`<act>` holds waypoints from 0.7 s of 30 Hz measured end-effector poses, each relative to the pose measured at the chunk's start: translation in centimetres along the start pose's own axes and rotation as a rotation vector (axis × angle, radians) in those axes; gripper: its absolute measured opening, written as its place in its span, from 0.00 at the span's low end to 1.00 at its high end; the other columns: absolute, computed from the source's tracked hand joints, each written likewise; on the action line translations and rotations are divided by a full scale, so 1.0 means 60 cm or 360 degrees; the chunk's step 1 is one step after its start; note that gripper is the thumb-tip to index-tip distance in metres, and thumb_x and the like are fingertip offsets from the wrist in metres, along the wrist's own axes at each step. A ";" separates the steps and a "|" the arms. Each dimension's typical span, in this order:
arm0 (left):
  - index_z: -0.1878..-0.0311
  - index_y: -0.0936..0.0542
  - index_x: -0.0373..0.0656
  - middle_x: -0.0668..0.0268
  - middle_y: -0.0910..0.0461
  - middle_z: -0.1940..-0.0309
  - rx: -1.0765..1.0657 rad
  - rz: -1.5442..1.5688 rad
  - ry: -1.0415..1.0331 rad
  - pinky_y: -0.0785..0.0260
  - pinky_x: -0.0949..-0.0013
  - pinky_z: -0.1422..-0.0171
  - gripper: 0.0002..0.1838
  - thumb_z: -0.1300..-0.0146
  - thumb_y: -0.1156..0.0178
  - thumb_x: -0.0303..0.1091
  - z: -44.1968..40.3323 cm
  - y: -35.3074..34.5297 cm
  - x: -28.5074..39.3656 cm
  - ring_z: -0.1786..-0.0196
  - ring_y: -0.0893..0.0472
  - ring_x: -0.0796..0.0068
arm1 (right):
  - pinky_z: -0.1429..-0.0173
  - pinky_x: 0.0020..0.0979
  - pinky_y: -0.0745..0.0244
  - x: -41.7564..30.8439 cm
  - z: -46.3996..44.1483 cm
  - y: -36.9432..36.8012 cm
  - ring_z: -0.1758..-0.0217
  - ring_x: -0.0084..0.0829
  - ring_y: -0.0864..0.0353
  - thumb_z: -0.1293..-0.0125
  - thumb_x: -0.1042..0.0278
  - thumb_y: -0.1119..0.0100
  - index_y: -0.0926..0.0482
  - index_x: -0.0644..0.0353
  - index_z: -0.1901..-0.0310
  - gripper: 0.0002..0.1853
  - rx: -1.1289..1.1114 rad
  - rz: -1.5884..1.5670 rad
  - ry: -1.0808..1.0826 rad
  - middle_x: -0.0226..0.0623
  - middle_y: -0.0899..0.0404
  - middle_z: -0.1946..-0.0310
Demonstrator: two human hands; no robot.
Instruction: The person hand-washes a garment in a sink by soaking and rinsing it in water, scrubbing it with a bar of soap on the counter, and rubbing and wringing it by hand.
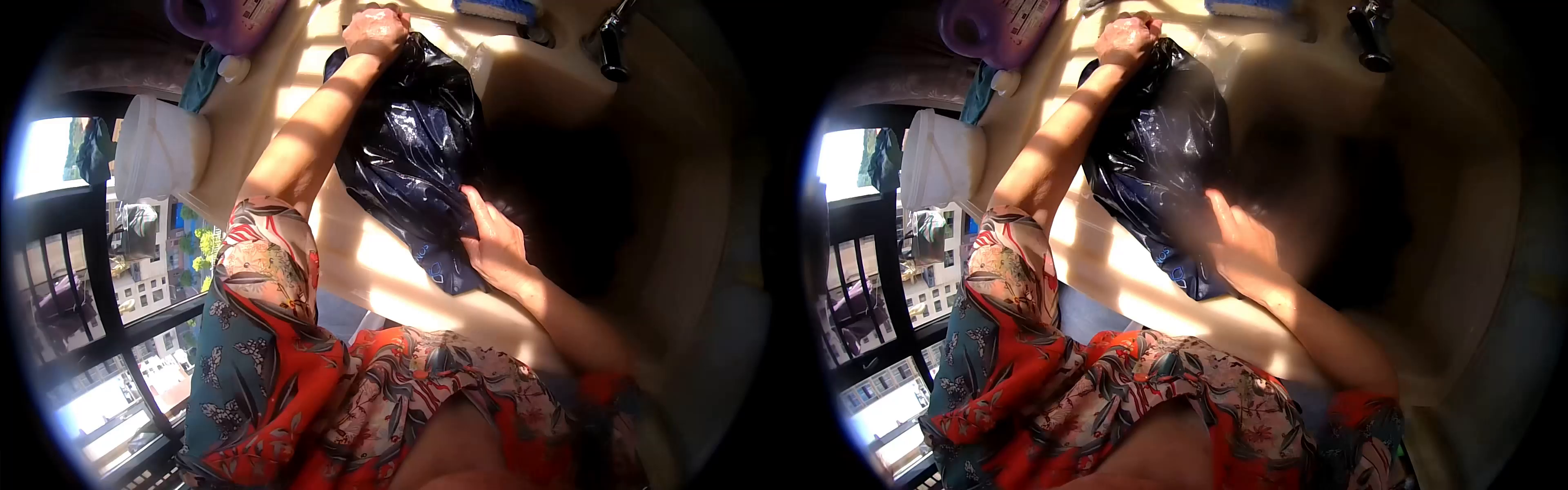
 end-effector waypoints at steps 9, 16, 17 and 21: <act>0.67 0.19 0.52 0.62 0.20 0.65 0.0248 0.0055 -0.0131 0.27 0.59 0.57 0.13 0.42 0.47 0.47 0.043 0.041 0.000 0.58 0.22 0.59 | 0.45 0.35 0.29 0.025 -0.006 -0.005 0.48 0.46 0.25 0.52 0.78 0.38 0.39 0.60 0.37 0.37 -0.0009 -0.0096 -0.0033 0.48 0.26 0.49; 0.61 0.17 0.54 0.62 0.17 0.63 -0.0246 0.0210 0.0423 0.29 0.63 0.49 0.16 0.49 0.43 0.49 0.063 0.091 -0.306 0.57 0.19 0.61 | 0.36 0.32 0.39 0.062 0.001 0.117 0.38 0.34 0.33 0.50 0.76 0.42 0.35 0.59 0.39 0.32 -0.0109 -0.0687 -0.0108 0.42 0.31 0.44; 0.60 0.16 0.53 0.64 0.18 0.59 -0.0334 0.0119 0.0495 0.30 0.62 0.47 0.16 0.48 0.43 0.49 0.087 0.122 -0.282 0.53 0.21 0.60 | 0.35 0.31 0.40 0.073 -0.003 0.123 0.38 0.34 0.34 0.52 0.74 0.38 0.35 0.60 0.40 0.34 -0.0140 -0.0598 -0.0010 0.42 0.31 0.44; 0.46 0.23 0.51 0.57 0.32 0.39 -0.0097 0.0200 -0.0502 0.36 0.59 0.38 0.30 0.54 0.32 0.51 0.129 0.227 -0.129 0.39 0.30 0.58 | 0.34 0.39 0.41 0.065 -0.044 0.165 0.34 0.40 0.39 0.49 0.61 0.34 0.50 0.61 0.32 0.46 -0.0276 -0.0594 -0.0109 0.46 0.41 0.36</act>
Point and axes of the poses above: each hand's wrist, its own z-axis away from the middle knuckle, its own y-axis out of the back of the hand, x = y × z, the point moved 6 cm from there along -z, towards the middle knuckle
